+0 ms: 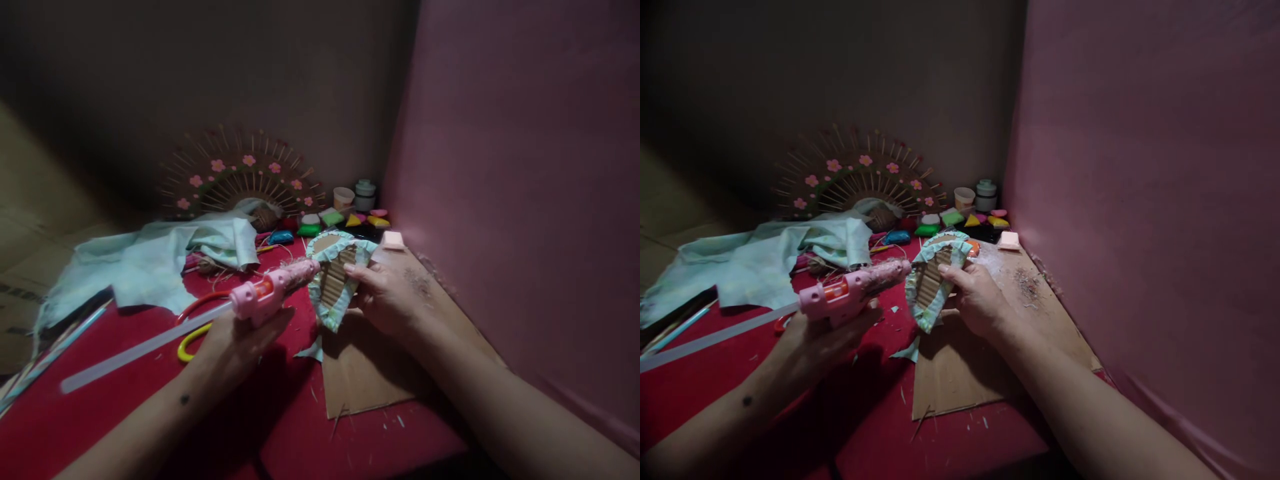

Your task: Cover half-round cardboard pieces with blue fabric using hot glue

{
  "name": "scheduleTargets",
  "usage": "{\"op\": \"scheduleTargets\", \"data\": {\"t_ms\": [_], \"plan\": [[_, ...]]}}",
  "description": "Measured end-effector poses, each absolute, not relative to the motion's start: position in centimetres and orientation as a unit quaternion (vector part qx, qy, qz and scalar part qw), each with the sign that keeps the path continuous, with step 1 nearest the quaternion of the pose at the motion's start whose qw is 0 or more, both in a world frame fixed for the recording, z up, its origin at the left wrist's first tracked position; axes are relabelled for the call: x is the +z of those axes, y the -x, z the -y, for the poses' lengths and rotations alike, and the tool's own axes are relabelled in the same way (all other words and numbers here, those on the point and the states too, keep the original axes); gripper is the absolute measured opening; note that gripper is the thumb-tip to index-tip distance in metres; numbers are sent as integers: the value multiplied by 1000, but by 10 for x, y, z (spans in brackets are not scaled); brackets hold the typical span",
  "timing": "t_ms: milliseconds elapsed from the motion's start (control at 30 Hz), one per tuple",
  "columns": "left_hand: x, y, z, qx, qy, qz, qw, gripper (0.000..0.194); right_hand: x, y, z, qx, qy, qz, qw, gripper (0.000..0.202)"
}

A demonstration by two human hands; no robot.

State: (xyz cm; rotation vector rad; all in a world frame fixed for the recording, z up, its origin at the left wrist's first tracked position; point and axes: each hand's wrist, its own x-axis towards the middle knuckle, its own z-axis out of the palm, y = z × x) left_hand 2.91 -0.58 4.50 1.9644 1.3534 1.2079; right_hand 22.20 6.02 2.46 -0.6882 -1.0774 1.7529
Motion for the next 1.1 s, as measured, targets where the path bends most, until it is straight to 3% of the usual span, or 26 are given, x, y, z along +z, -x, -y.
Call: {"op": "scheduleTargets", "data": {"t_ms": [200,400,767,1100], "plan": [[42,-29,6,459,-700,-464,290,41,23,-222,-61,713,287,439,466,22],[46,-22,9,415,-728,-492,237,51,31,-221,-54,685,321,444,480,19],[49,-31,12,421,-719,-491,257,42,40,-220,-48,638,356,482,485,5],[46,-27,11,416,-723,-505,221,45,35,-219,-50,644,347,481,483,14]]}}
